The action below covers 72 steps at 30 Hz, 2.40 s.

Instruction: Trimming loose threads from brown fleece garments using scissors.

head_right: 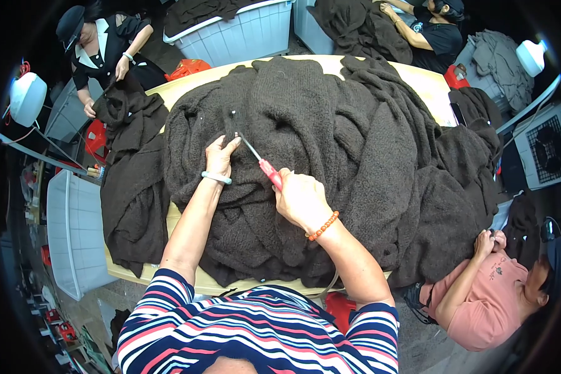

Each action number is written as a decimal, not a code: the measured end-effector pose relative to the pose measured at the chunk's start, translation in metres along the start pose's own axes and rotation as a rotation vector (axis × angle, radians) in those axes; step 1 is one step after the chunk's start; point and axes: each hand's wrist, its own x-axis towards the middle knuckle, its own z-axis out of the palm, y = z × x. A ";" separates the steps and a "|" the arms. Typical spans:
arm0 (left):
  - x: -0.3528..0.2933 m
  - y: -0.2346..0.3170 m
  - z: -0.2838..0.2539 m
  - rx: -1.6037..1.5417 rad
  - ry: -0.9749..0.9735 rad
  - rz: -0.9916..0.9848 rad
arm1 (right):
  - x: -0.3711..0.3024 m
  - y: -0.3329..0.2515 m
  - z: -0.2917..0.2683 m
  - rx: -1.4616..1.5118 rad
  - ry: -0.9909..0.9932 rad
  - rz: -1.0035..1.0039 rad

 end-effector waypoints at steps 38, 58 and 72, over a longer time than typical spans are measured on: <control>0.082 -0.008 0.011 0.249 0.139 0.018 | 0.041 -0.011 0.005 -0.004 0.045 0.051; 0.043 -0.009 0.005 0.119 0.078 0.016 | -0.009 0.002 -0.004 0.025 -0.080 -0.020; -0.062 -0.007 -0.004 0.105 0.059 -0.095 | -0.087 0.010 -0.020 0.062 -0.264 -0.032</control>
